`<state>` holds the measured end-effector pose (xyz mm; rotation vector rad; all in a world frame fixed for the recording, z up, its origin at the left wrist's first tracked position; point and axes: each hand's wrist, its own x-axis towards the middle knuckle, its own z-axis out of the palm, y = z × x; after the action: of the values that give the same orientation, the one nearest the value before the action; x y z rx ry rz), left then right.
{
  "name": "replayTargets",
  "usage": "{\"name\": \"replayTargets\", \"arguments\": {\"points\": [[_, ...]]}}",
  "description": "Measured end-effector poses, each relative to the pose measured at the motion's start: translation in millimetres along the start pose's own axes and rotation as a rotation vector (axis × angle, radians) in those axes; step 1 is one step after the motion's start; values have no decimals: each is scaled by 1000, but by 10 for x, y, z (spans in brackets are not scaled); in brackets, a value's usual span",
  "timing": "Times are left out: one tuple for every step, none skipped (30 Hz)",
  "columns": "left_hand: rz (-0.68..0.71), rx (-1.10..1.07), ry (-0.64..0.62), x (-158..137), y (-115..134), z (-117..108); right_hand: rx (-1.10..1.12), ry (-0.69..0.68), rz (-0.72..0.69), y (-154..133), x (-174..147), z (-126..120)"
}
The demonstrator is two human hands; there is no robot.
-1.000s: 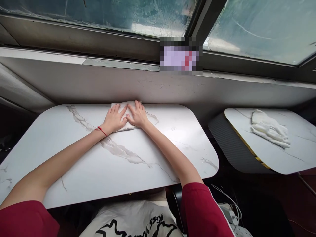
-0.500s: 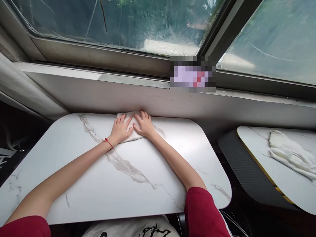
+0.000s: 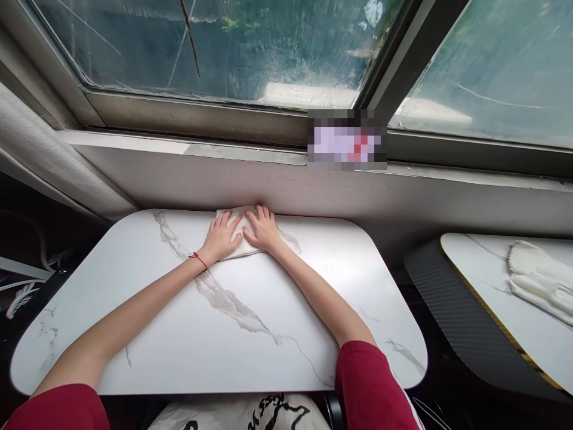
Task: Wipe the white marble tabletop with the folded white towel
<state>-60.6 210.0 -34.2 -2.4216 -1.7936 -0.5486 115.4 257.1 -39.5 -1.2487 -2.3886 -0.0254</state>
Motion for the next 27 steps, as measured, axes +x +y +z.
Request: {"name": "replayTargets", "arguments": {"points": [[1, 2, -1, -1, -2, 2, -7, -6, 4, -2, -1, -3], [1, 5, -2, -1, -3, 2, -14, -12, 8, -3, -3, -6], [3, 9, -3, 0, -1, 1, -20, -17, 12, -2, -5, -8], [4, 15, -3, 1, 4, -2, -24, -22, 14, 0, -8, -9], [5, 23, -5, 0, 11, -8, -27, -26, 12, 3, -10, -10], [5, 34, -11, -4, 21, -17, -28, -29, 7, 4, -14, -8], [5, 46, -18, -15, 33, -30, -25, -30, 2, 0, -20, -6], [2, 58, -27, -35, 47, -48, -20, -30, -5, -12, -29, -1], [-2, 71, -36, -68, 59, -70, -14, -28, -14, -36, -42, 4], [-8, 84, -43, -116, 68, -97, -8, -24, -23, -75, -62, 11], [-15, 95, -49, -181, 72, -130, -2, -20, -32, -132, -89, 18], [-24, 106, -55, -263, 69, -168, 5, -17, -42, -207, -123, 26], [-34, 116, -64, -361, 57, -211, 13, -15, -51, -298, -166, 34], [-42, 125, -73, -472, 39, -257, 23, -13, -60, -402, -215, 41], [-48, 130, -82, -592, 15, -305, 32, -9, -67, -516, -270, 47], [-51, 133, -86, -719, -13, -355, 40, -4, -76, -633, -328, 51], [-51, 133, -85, -847, -39, -405, 46, 0, -85, -750, -388, 51], [-50, 132, -80, -974, -62, -456, 49, 2, -96, -862, -449, 48], [-50, 131, -72, -1098, -76, -505, 49, -1, -108, -968, -509, 39], [-50, 132, -65, -1217, -80, -553, 48, -10, -123, -1065, -568, 25], [-54, 137, -61, -1331, -73, -600, 46, -26, -139, -1154, -627, 6], [-61, 146, -60, -1440, -52, -644, 43, -43, -154, -1236, -687, -17], [-71, 158, -61, -1546, -20, -686, 40, -60, -169, -1312, -750, -44], [-83, 172, -60, -1651, 23, -724, 38, -75, -184, -1383, -816, -72], [-98, 185, -55, -1755, 75, -757, 36, -86, -200, -1452, -886, -100], [-116, 194, -47, -1859, 133, -785, 35, -94, -217, -1517, -958, -128], [-136, 199, -33, -1963, 196, -806, 35, -100, -235, -1578, -1031, -153]]}}
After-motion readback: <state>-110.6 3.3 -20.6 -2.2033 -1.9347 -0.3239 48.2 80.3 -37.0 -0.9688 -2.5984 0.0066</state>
